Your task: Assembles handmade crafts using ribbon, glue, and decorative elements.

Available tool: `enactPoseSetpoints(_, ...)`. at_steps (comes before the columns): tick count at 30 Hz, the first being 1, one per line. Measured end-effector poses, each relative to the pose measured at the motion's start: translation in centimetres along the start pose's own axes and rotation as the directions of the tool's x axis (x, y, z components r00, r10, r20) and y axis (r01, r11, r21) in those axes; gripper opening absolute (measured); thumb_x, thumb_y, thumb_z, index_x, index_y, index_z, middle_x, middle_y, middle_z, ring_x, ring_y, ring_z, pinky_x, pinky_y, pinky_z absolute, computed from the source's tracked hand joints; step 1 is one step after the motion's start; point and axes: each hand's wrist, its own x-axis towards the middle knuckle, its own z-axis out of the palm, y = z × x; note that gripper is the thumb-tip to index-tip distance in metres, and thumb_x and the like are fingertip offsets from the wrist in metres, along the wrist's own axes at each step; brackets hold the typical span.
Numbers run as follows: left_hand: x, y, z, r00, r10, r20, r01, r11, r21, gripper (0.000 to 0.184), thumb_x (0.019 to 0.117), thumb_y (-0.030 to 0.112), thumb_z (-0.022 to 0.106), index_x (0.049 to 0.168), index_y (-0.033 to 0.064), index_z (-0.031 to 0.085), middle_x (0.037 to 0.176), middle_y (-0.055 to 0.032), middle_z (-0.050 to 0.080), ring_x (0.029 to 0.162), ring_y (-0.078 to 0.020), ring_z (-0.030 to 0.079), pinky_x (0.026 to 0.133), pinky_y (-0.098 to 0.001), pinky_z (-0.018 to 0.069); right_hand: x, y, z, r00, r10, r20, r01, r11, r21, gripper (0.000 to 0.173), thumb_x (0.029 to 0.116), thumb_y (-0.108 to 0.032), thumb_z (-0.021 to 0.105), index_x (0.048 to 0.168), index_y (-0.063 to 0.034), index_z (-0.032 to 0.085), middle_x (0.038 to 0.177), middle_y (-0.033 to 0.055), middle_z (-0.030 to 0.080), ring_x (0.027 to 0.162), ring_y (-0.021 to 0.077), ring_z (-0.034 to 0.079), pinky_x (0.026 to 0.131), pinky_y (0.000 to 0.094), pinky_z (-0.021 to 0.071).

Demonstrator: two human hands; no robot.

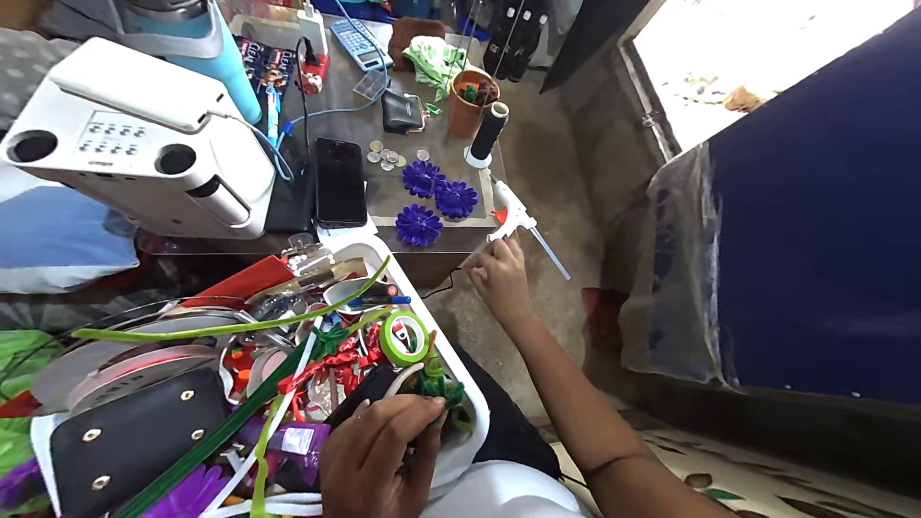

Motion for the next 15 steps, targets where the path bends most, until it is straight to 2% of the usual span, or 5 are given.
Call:
enactPoseSetpoints(6,0.2,0.0,-0.3,1.000,0.000,0.001,0.000,1.000,0.016,0.010,0.0994,0.024,0.066,0.106,0.0176,0.067,0.101,0.0048,0.068,0.091,-0.0001,0.064,0.078,-0.0120,0.0510,-4.1,-1.3,-2.9,0.875,-0.125,0.468,0.071,0.989,0.132,0.013,0.0955,-0.017,0.068,0.097,-0.0074,0.077,0.100,0.0140,0.071,0.098,0.0324,0.069,0.086,0.0520,0.0556)
enactPoseSetpoints(9,0.2,0.0,-0.4,1.000,-0.005,-0.008,0.005,1.000,0.018,0.009,0.0996,0.024,0.066,0.106,0.0176,0.067,0.101,0.0046,0.068,0.092,0.0000,0.064,0.078,-0.0117,0.0504,-5.2,0.2,-4.3,0.570,0.111,0.814,-0.023,0.993,-0.119,0.034,0.1026,-0.034,0.061,0.107,-0.0030,0.074,0.109,0.0209,0.071,0.106,0.0408,0.068,0.090,0.0618,0.0526)
enactPoseSetpoints(12,0.1,0.0,-0.6,0.999,-0.006,-0.041,0.006,1.000,0.016,0.010,0.0989,0.025,0.067,0.107,0.0178,0.067,0.103,0.0055,0.067,0.093,0.0007,0.063,0.080,-0.0114,0.0498,-6.5,2.1,-4.3,0.206,0.413,0.887,-0.062,0.910,-0.409,0.065,0.0948,-0.058,0.065,0.107,0.0056,0.070,0.114,0.0296,0.068,0.111,0.0482,0.064,0.091,0.0692,0.0485)
enactPoseSetpoints(13,0.1,0.1,-0.8,0.999,-0.005,-0.040,0.006,1.000,0.015,0.011,0.0989,0.024,0.068,0.107,0.0169,0.067,0.103,0.0051,0.066,0.094,0.0007,0.063,0.081,-0.0114,0.0499,-7.0,2.4,-4.0,0.147,0.448,0.882,-0.054,0.894,-0.445,0.062,0.0957,-0.054,0.066,0.107,0.0074,0.069,0.116,0.0307,0.067,0.113,0.0488,0.064,0.091,0.0692,0.0485)
enactPoseSetpoints(15,0.3,0.2,-1.3,1.000,-0.002,-0.023,0.003,0.999,0.033,0.011,0.0990,0.024,0.068,0.106,0.0157,0.065,0.104,0.0044,0.066,0.095,0.0011,0.063,0.082,-0.0113,0.0510,-7.7,3.5,-3.2,0.171,0.421,0.891,-0.095,0.907,-0.410,0.044,0.1028,-0.033,0.062,0.113,0.0086,0.067,0.122,0.0316,0.064,0.117,0.0494,0.062,0.094,0.0687,0.0479)
